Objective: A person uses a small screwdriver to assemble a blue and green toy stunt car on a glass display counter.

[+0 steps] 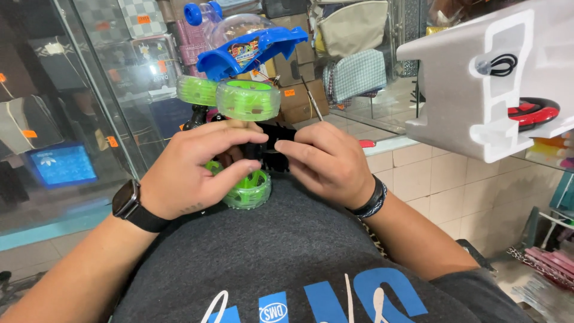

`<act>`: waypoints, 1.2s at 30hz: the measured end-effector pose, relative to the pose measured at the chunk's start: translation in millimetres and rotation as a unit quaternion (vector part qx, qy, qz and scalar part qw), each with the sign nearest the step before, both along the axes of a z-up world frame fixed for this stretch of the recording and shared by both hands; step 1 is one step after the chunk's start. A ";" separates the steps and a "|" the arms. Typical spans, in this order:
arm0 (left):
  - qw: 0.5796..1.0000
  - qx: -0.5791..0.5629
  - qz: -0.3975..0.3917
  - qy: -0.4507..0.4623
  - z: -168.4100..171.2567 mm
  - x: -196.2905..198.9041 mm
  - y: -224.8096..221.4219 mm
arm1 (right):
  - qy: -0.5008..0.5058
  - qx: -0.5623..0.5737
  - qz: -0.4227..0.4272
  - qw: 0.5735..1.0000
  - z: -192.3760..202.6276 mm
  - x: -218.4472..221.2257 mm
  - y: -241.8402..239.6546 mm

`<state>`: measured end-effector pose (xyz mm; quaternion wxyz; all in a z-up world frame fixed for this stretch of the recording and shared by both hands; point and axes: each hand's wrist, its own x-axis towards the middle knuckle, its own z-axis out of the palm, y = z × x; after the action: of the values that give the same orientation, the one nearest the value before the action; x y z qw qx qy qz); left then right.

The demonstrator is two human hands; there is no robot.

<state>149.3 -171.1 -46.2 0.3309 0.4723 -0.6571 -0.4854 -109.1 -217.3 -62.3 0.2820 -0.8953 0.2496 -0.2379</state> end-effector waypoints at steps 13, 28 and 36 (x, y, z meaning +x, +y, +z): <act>1.000 -0.002 0.019 -0.007 -1.8 -1.6 0.3 | -0.034 -0.032 0.023 0.999 -1.5 -6.0 -3.5; 0.998 -0.020 0.038 -0.035 -1.6 -6.5 1.0 | 0.002 -0.083 0.028 0.996 8.3 -12.9 -5.8; 0.997 -0.034 0.049 -0.049 -6.1 -7.9 3.4 | 0.033 -0.081 0.028 0.996 15.5 -11.6 -4.1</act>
<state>141.4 -167.7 -52.3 0.3373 0.5156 -0.6646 -0.4227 -120.6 -221.4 -46.8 0.2066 -0.9292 0.2133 -0.2202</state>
